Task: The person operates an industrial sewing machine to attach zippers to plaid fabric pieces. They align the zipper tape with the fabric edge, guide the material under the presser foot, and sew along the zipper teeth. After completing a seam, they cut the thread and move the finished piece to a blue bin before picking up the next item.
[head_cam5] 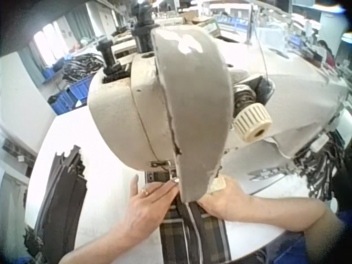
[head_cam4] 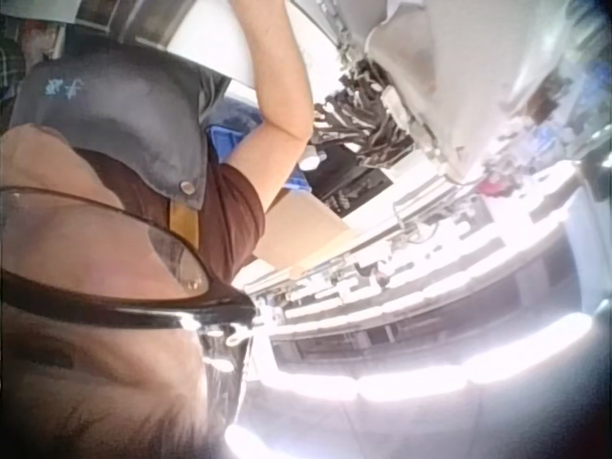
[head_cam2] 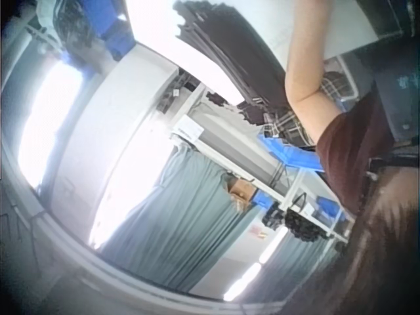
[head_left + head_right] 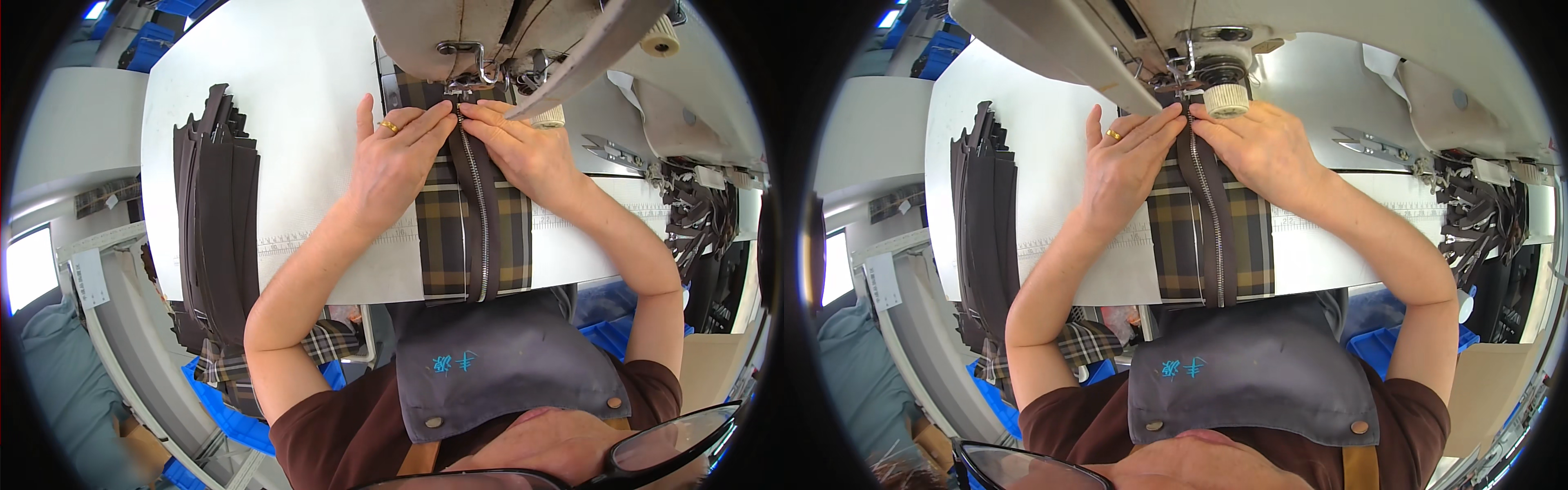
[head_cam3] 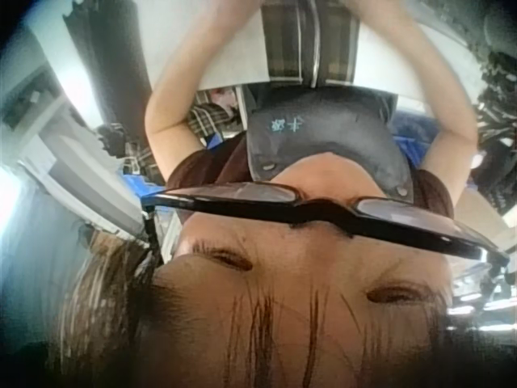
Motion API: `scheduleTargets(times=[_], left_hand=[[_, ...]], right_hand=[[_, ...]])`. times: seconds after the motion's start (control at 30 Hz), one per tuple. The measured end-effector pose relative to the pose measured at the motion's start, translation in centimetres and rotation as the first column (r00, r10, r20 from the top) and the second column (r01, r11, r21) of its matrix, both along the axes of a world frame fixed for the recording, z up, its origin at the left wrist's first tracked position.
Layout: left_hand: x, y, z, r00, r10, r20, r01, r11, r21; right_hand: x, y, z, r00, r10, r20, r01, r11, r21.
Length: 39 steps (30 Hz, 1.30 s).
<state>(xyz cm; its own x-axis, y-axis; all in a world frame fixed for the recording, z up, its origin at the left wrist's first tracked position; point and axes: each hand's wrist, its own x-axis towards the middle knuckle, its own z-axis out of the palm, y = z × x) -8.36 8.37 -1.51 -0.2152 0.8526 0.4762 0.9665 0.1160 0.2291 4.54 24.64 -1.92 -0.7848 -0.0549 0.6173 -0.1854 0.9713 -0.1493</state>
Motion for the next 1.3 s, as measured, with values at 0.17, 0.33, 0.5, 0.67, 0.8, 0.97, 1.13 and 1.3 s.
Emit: scheduleTargets(times=[0.17,0.33,0.5,0.67,0.8,0.97,1.13,1.3], left_hand=[[0.1,0.0,0.0,1.0,0.004,0.005,-0.004,1.0,0.001],[-0.1,0.2,-0.1,1.0,-0.012,0.004,0.012,1.0,-0.005],[0.1,0.2,-0.5,0.999,0.002,0.032,-0.002,1.0,0.003],[0.1,0.6,-0.8,0.997,0.003,0.081,-0.003,1.0,-0.003],[0.6,-1.1,0.9,0.998,0.043,0.044,-0.042,0.999,-0.026],[-3.3,-10.2,4.7,0.906,0.29,-0.308,-0.345,0.928,-0.14],[-13.6,-17.8,2.7,0.695,0.695,0.183,-0.714,0.697,0.062],[-14.1,-17.1,1.4,0.776,0.61,-0.161,-0.601,0.793,0.103]], right_hand=[[-0.2,0.1,-0.1,1.0,0.005,-0.026,-0.005,1.0,0.017],[-0.1,0.2,-0.1,1.0,-0.016,0.001,0.016,1.0,0.024],[-0.1,-0.3,0.8,0.996,-0.022,0.082,0.022,1.0,-0.003],[0.1,0.2,1.2,0.981,0.001,0.195,0.008,0.999,-0.047],[0.0,-0.2,1.2,0.995,-0.005,0.099,0.002,0.999,0.036],[0.1,0.0,1.0,0.996,0.005,0.09,-0.009,0.999,0.044],[0.0,-0.2,0.9,0.997,0.019,0.077,-0.022,0.999,0.043],[0.1,-0.1,1.0,0.996,0.007,0.085,-0.009,0.999,0.031]])
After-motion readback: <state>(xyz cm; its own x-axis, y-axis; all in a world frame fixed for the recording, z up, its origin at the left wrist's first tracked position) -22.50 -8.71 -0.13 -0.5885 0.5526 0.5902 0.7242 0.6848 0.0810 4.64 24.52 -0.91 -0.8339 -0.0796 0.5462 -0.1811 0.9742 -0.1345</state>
